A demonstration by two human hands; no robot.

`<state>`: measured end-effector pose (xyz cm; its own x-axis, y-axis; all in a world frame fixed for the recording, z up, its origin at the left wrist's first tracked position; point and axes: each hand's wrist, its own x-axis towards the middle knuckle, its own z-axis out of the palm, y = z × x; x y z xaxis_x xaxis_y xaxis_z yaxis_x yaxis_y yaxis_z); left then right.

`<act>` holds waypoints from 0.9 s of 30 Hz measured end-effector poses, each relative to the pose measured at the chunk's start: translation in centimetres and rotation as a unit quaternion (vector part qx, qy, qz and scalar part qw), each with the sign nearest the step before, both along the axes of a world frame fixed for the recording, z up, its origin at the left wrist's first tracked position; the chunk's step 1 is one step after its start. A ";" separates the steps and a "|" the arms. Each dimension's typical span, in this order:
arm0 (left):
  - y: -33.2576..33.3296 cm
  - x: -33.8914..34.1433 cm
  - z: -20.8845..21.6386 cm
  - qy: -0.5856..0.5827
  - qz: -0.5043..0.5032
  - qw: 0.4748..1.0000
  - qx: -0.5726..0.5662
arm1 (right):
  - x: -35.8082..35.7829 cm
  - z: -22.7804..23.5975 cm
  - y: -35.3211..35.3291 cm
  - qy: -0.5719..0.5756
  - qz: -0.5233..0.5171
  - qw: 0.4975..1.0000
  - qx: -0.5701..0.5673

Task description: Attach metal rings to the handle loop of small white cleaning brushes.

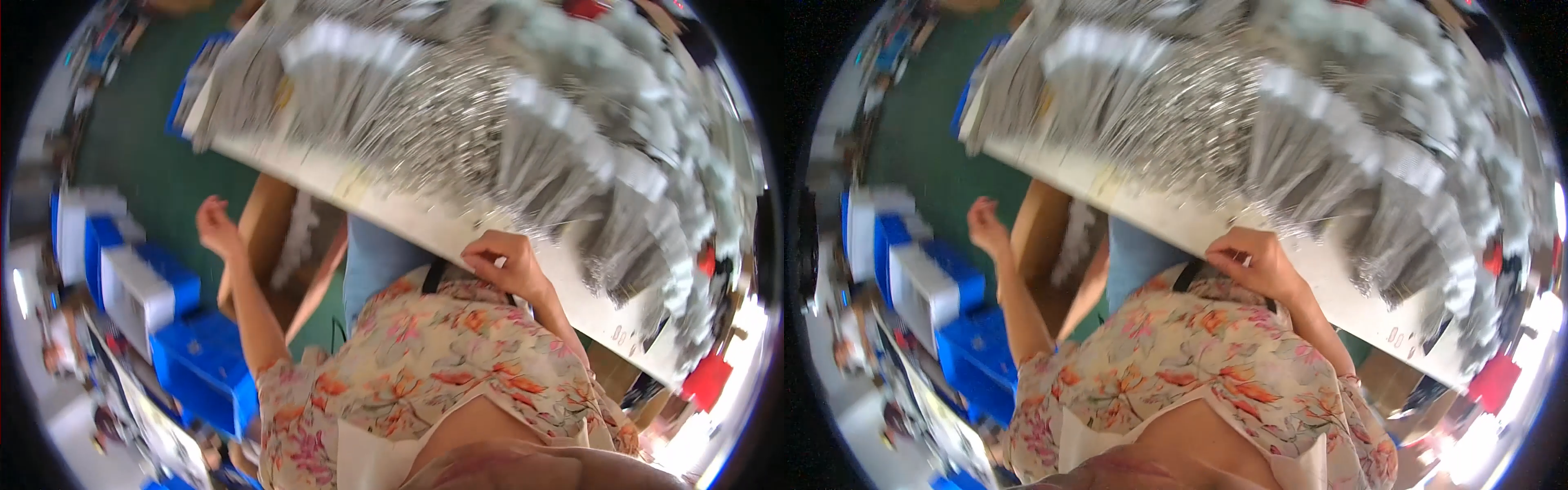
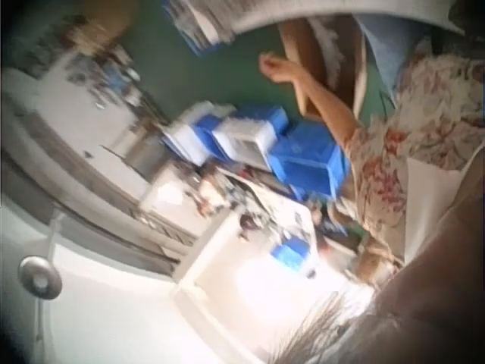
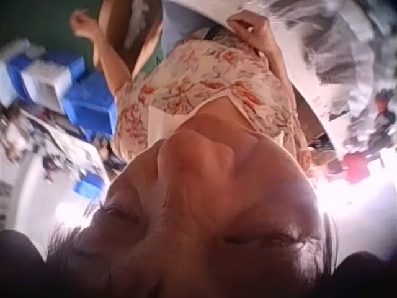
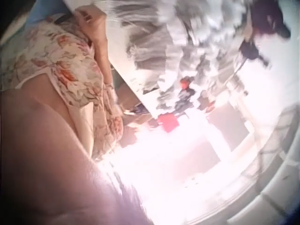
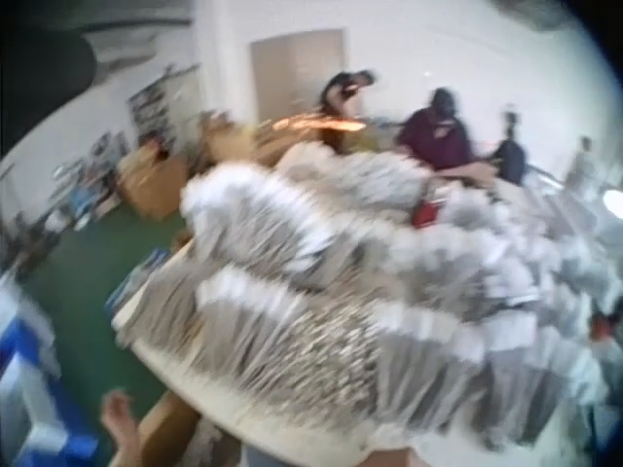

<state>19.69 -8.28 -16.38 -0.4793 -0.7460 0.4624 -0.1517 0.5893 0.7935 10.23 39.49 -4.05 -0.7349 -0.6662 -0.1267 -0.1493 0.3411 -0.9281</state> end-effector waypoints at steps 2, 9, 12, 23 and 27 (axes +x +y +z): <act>3.1 -7.5 10.7 0.070 -0.072 0.991 -0.084 | -0.7 2.1 1.6 0.025 -0.030 0.998 -0.040; 14.4 -31.8 22.2 -0.047 -0.402 0.906 -0.122 | -4.1 9.5 7.6 0.160 -0.135 0.978 -0.004; 13.4 -39.3 19.6 -0.196 -0.353 0.865 -0.296 | -7.4 11.1 9.3 0.219 -0.175 0.959 0.034; 13.6 -41.0 16.7 -0.222 -0.250 0.856 -0.393 | -25.6 9.2 9.3 0.257 -0.316 0.861 0.306; 19.6 -40.7 20.7 0.074 -0.327 0.916 -0.221 | -27.4 7.4 8.4 0.231 -0.362 0.842 0.327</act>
